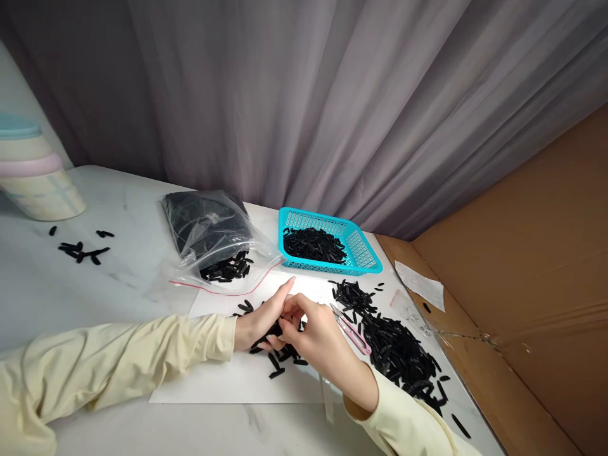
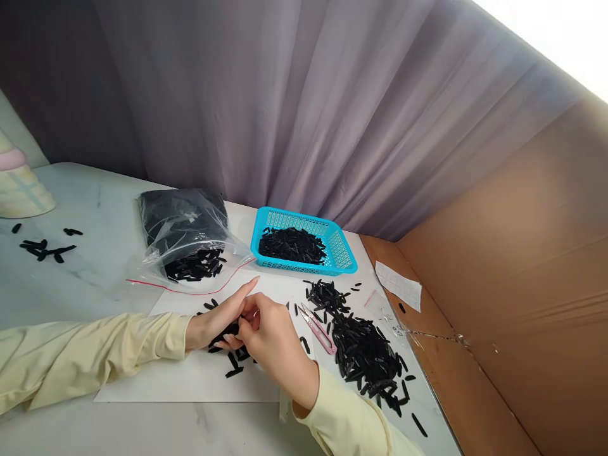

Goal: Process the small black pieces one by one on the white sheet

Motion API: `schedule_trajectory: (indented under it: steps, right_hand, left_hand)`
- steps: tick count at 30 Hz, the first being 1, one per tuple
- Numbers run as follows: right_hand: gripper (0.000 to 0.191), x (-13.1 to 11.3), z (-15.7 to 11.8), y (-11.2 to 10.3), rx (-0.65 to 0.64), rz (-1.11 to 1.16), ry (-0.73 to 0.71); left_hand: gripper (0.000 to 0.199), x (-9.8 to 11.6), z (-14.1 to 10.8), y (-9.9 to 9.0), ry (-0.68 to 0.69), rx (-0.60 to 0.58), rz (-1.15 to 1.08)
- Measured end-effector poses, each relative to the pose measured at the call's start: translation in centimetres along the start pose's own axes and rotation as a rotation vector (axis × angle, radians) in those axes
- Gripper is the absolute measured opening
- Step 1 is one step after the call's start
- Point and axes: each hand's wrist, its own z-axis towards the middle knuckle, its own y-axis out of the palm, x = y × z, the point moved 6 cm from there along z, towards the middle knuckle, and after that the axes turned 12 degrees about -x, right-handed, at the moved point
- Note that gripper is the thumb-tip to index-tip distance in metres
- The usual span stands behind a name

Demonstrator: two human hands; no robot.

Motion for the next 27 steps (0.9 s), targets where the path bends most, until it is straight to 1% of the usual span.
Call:
schedule_trajectory:
  steps: [2,4,8,10,11,14,15,18,23,25,27]
  right_hand:
    - [0.019,0.1,-0.1,-0.2,0.041,0.014,0.001]
    - [0.018,0.4,-0.4,-0.4,0.069,0.101,-0.006]
    - [0.008,2.1,-1.1,-0.2,0.038,0.506,0.043]
    - [0.015,3.2,-1.8,-0.5,0.059,0.687,0.09]
    - [0.018,3.8,-2.3,-0.7,0.081,0.755,0.122]
    - [0.023,5.5,-3.9,-1.1,0.136,0.894,0.23]
    - [0.024,5.9,-4.4,-1.2,0.151,0.929,0.253]
    - [0.024,6.6,-5.7,-1.0,0.18,1.039,0.289]
    - [0.023,6.7,-6.3,-0.3,0.176,1.2,0.274]
    - [0.023,6.5,-6.4,-0.1,0.163,1.236,0.274]
    - [0.023,6.3,-6.5,0.1,0.158,1.262,0.276]
  left_hand:
    - [0.066,0.0,0.0,0.0,0.006,0.019,0.022]
    - [0.065,-0.1,0.0,0.1,0.005,0.003,0.055]
    - [0.069,-0.2,0.1,0.4,-0.061,-0.097,0.132]
    - [0.067,-0.3,0.0,0.4,-0.085,-0.121,0.15]
    - [0.062,-0.2,0.0,0.4,-0.077,-0.112,0.16]
    - [0.041,0.1,-0.4,0.4,-0.002,-0.057,0.222]
    - [0.038,0.2,-0.5,0.5,0.033,-0.048,0.245]
    - [0.041,0.4,-0.9,1.0,0.154,-0.046,0.374]
    - [0.037,1.0,-1.9,1.6,0.337,0.047,0.859]
    - [0.038,1.3,-2.1,1.7,0.385,0.076,0.948]
    - [0.039,1.3,-2.3,1.7,0.402,0.084,0.992]
